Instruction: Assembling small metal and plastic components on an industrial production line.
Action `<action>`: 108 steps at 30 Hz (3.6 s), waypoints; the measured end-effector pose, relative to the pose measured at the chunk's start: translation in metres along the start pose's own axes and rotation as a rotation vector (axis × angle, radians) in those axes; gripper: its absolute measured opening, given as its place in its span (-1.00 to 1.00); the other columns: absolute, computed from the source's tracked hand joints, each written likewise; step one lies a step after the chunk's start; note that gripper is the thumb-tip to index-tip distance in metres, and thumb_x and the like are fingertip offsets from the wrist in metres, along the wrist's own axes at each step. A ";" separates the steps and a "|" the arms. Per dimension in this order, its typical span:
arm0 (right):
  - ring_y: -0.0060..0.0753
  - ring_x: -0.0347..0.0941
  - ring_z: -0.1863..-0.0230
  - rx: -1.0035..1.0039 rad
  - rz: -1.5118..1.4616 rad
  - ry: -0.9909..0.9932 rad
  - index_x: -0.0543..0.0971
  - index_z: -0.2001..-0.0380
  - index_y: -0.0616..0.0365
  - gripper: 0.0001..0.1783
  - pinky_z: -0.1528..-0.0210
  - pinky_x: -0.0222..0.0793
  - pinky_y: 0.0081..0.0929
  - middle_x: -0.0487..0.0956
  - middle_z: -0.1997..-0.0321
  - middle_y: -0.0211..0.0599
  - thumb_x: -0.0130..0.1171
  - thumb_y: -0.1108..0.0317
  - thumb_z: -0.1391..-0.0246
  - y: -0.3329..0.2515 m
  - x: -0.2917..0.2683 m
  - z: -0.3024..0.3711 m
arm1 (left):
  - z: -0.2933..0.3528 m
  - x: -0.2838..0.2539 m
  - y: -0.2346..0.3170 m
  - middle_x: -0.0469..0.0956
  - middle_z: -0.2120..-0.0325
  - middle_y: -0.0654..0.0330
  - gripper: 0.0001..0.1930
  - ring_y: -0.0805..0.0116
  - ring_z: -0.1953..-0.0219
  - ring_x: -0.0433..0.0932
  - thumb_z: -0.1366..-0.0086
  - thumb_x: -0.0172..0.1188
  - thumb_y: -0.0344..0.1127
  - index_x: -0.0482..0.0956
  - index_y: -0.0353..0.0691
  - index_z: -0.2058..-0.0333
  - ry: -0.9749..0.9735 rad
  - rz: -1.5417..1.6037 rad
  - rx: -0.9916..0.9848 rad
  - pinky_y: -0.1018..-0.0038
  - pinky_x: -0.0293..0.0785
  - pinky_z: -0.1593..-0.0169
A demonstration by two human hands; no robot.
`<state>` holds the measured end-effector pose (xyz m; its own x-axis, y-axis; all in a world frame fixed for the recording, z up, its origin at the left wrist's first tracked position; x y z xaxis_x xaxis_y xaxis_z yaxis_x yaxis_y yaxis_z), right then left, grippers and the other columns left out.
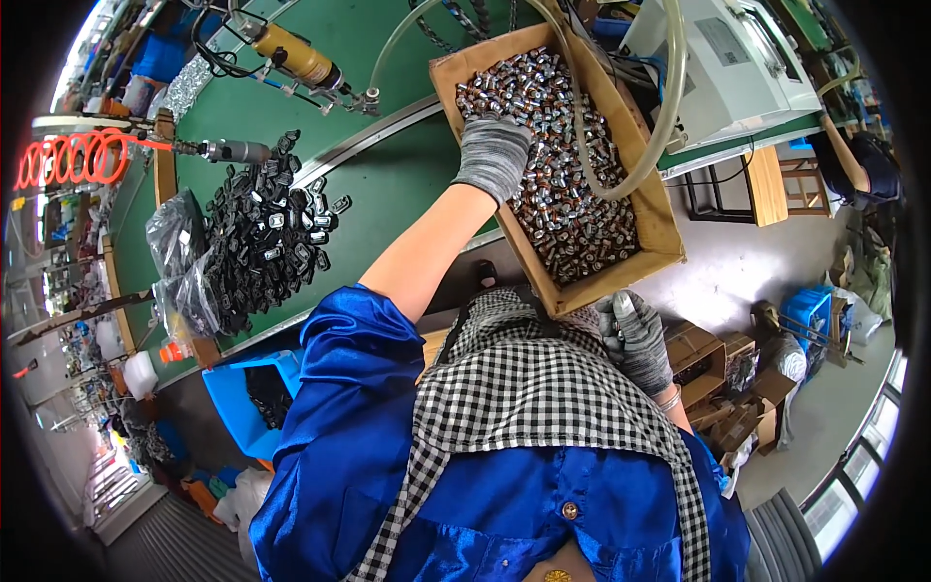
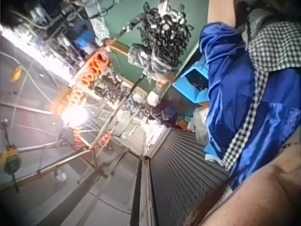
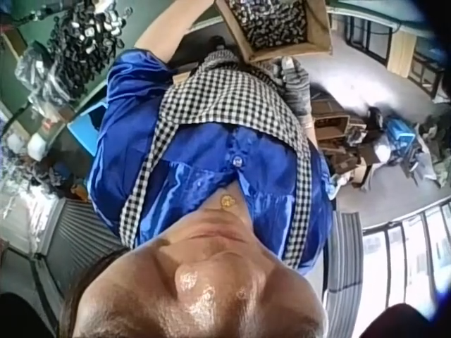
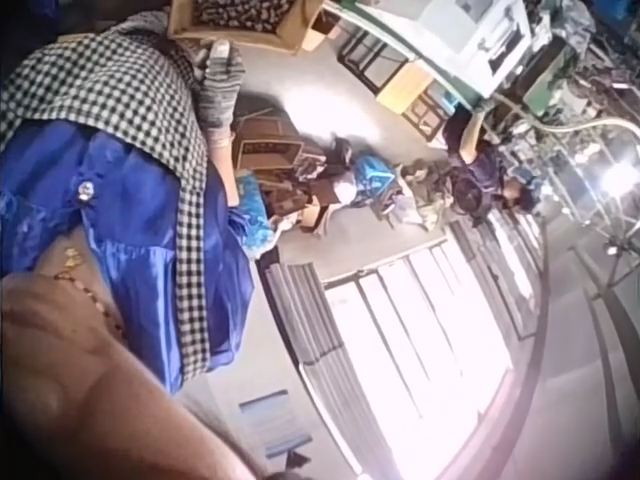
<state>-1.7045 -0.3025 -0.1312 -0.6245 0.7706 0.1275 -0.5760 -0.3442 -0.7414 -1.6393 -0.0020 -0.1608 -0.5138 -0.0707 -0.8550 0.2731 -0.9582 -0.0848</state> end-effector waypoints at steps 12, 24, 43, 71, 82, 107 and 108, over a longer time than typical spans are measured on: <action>-0.84 0.19 0.66 -0.032 0.021 0.020 0.55 0.29 0.16 -0.55 0.62 0.08 -0.82 0.43 0.57 -0.59 -0.05 -0.04 -0.26 -0.001 -0.012 -0.002 | -0.015 0.001 0.024 0.30 -0.19 -0.02 -0.43 0.02 -0.30 0.16 -0.09 0.22 -0.01 0.51 -0.12 -0.06 0.259 -0.134 0.114 -0.03 -0.13 -0.37; -0.82 0.20 0.66 -0.043 0.000 -0.005 0.55 0.29 0.16 -0.55 0.59 0.11 -0.81 0.43 0.58 -0.58 -0.04 -0.04 -0.26 -0.005 -0.022 -0.003 | -0.026 0.001 0.024 0.44 -0.07 -0.04 -0.56 0.02 -0.16 0.34 -0.19 0.06 -0.15 0.54 -0.27 0.02 0.251 -0.231 0.287 0.11 0.08 -0.32; -0.82 0.17 0.69 0.099 -0.137 -0.284 0.52 0.33 0.08 -0.53 0.65 0.04 -0.85 0.41 0.59 -0.59 -0.09 -0.11 -0.27 -0.035 0.018 -0.034 | 0.133 0.046 0.060 0.59 0.30 0.23 -0.64 0.52 0.26 0.52 -0.23 0.24 -0.08 0.56 -0.31 0.22 -0.202 1.940 0.366 0.57 0.46 0.12; -0.77 0.19 0.63 0.302 -0.720 -0.343 0.45 0.26 0.06 -0.71 0.68 0.07 -0.85 0.37 0.52 -0.54 -0.13 0.09 -0.33 -0.013 0.029 -0.033 | 0.158 0.027 0.067 0.50 0.29 0.08 -0.74 0.11 0.24 0.51 -0.20 0.18 -0.21 0.56 -0.18 0.19 0.603 0.890 0.478 0.28 0.48 0.15; -0.79 0.14 0.68 0.112 -0.254 -0.286 0.43 0.47 0.04 -0.55 0.65 0.05 -0.79 0.32 0.67 -0.60 -0.19 -0.04 -0.33 -0.026 0.035 -0.030 | 0.153 0.025 0.056 0.57 0.35 0.09 -0.78 0.18 0.29 0.58 -0.14 0.29 -0.33 0.57 -0.24 0.23 0.509 1.023 0.315 0.40 0.53 0.21; -0.83 0.24 0.60 0.078 -0.201 -0.182 0.52 0.22 0.13 -0.61 0.57 0.17 -0.85 0.42 0.51 -0.57 -0.13 0.04 -0.32 -0.009 0.001 -0.011 | -0.019 0.019 0.026 0.55 0.27 0.00 -0.79 0.04 0.24 0.57 -0.20 0.15 -0.25 0.59 -0.16 0.23 0.284 0.015 0.098 0.21 0.48 0.10; -0.83 0.23 0.60 0.084 -0.184 -0.175 0.52 0.22 0.13 -0.61 0.57 0.17 -0.85 0.42 0.51 -0.57 -0.13 0.04 -0.32 -0.009 0.001 -0.011 | -0.019 0.016 0.027 0.53 0.21 0.00 -0.78 0.05 0.19 0.56 -0.18 0.17 -0.26 0.58 -0.13 0.20 0.262 0.006 0.075 0.22 0.48 0.08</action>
<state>-1.6938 -0.2928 -0.1317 -0.5825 0.7223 0.3728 -0.7257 -0.2554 -0.6389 -1.6247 -0.0235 -0.1868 -0.2819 -0.0114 -0.9594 0.2090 -0.9766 -0.0498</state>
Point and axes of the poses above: each hand's wrist, its own z-axis away from the middle knuckle, its own x-axis out of the palm, y = z × x, the point moved 2 cm from there along -z, towards the middle knuckle
